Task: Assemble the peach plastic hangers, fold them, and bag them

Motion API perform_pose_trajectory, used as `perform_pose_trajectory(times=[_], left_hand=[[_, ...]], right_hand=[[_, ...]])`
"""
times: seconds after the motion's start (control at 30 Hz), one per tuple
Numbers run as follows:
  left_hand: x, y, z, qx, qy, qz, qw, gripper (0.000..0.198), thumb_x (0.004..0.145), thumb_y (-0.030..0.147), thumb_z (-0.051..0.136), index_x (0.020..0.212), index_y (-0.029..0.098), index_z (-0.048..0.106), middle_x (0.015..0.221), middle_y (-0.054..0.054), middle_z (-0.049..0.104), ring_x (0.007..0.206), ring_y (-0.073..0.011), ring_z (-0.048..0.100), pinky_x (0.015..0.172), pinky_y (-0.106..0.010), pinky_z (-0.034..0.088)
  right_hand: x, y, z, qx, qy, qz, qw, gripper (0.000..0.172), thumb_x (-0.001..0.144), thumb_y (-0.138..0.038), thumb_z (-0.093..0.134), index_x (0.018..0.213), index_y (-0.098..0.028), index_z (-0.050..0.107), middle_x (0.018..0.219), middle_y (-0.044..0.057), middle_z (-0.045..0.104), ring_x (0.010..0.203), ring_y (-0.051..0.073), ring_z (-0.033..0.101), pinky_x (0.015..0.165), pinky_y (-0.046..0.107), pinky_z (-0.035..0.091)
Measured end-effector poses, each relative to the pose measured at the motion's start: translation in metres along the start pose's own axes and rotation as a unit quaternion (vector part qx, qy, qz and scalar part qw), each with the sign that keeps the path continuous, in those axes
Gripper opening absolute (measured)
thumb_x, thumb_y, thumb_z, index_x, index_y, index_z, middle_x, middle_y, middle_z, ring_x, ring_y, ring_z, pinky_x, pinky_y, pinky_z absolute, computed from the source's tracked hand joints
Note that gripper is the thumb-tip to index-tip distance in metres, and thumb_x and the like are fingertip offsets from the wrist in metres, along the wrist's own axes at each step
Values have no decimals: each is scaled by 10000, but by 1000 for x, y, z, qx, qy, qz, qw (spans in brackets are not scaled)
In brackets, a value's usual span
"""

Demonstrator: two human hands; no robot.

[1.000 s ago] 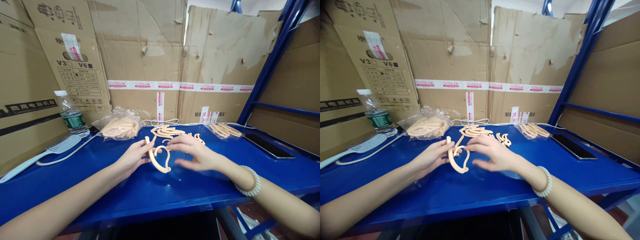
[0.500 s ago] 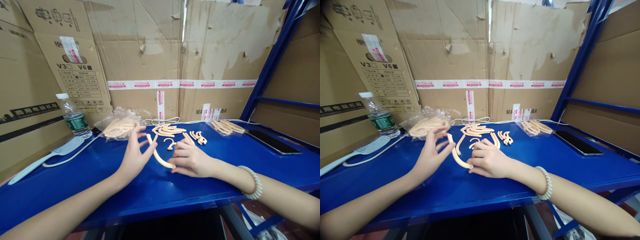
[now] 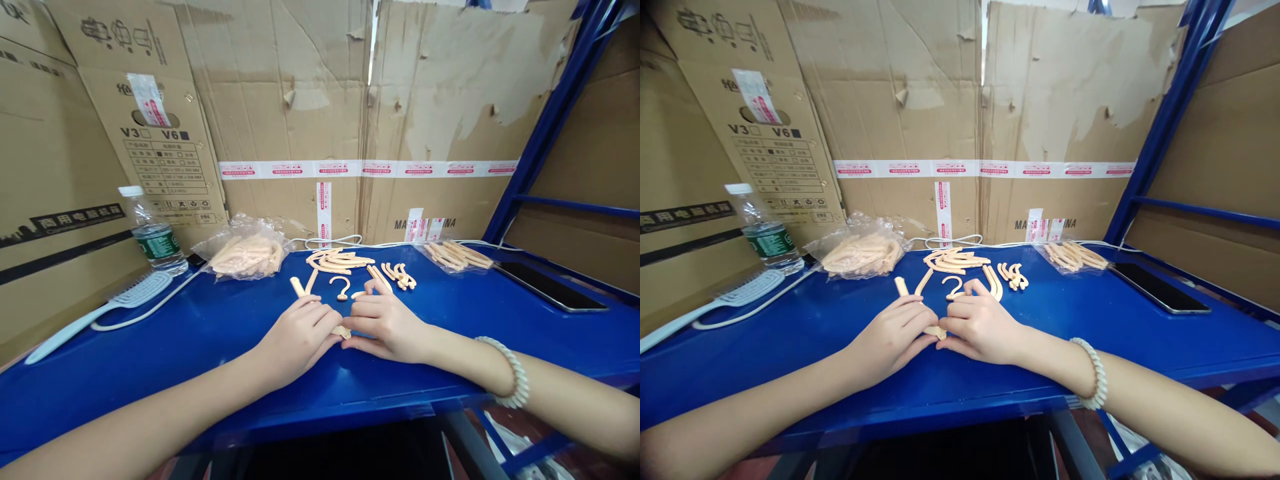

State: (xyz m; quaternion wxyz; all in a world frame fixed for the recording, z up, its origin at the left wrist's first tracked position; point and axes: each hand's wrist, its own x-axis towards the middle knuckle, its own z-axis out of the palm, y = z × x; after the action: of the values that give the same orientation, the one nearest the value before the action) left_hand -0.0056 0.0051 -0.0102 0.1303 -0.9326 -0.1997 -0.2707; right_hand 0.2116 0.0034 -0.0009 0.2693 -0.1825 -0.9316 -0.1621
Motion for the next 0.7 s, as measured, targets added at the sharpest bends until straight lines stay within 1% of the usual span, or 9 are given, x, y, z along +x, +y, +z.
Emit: perform_pose_trajectory(times=[0.13, 0.23, 0.33, 0.43, 0.5, 0.57, 0.63, 0.7], left_hand=[[-1, 1, 0, -23, -45, -30, 998, 168, 963, 222, 453, 827, 168, 534, 767, -26, 617, 731, -193, 588, 738, -342, 449], [-2, 2, -1, -47, -64, -56, 995, 150, 929, 183, 472, 788, 173, 524, 739, -16, 606, 691, -183, 572, 705, -332, 426], [-2, 3, 0, -73, -47, -61, 994, 155, 912, 169, 473, 767, 174, 527, 705, -7, 600, 668, -169, 561, 704, -324, 408], [-3, 3, -2, -56, -9, -29, 998, 205, 914, 137, 442, 730, 176, 524, 668, 0, 593, 650, -159, 549, 700, -318, 387], [-1, 2, -6, -29, 25, 0, 999, 239, 923, 108, 414, 725, 178, 529, 672, -1, 606, 656, -154, 551, 709, -319, 378], [1, -1, -13, -21, 44, 16, 999, 239, 942, 111, 413, 756, 181, 547, 700, 0, 631, 668, -146, 559, 732, -316, 384], [4, -8, -21, -33, 33, 19, 999, 216, 955, 130, 425, 797, 186, 562, 732, 3, 651, 689, -137, 572, 789, -316, 398], [6, -21, -26, -32, 0, 20, 999, 206, 951, 110, 415, 855, 190, 578, 800, -5, 671, 763, -141, 594, 907, -349, 386]], right_hand=[[0, -2, 1, -6, -12, -5, 1000, 459, 1011, -407, 351, 815, -140, 670, 649, 13, 538, 628, 137, 439, 766, 344, 259], [1, -5, 2, 4, -13, -8, 1000, 459, 1012, -396, 352, 790, -145, 667, 635, 1, 520, 607, 130, 411, 766, 342, 256], [1, -8, 2, 25, -15, -1, 1000, 430, 1004, -404, 383, 813, -154, 676, 644, -2, 531, 609, 127, 417, 755, 335, 259], [0, -8, 1, 86, -9, 29, 996, 385, 979, -430, 449, 850, -158, 690, 630, -11, 546, 596, 119, 436, 747, 325, 275], [1, -5, -1, 135, 8, 67, 988, 353, 956, -437, 502, 870, -157, 698, 614, -18, 554, 584, 110, 462, 737, 315, 292], [1, 0, -1, 162, 35, 105, 981, 322, 938, -425, 542, 869, -154, 701, 623, -12, 579, 591, 107, 497, 728, 310, 309], [1, 7, -1, 170, 63, 129, 975, 282, 924, -398, 574, 870, -152, 701, 655, 4, 617, 615, 115, 527, 723, 309, 329], [1, 14, 1, 172, 78, 148, 971, 250, 912, -381, 595, 875, -157, 700, 674, 11, 645, 631, 125, 539, 718, 311, 350]])
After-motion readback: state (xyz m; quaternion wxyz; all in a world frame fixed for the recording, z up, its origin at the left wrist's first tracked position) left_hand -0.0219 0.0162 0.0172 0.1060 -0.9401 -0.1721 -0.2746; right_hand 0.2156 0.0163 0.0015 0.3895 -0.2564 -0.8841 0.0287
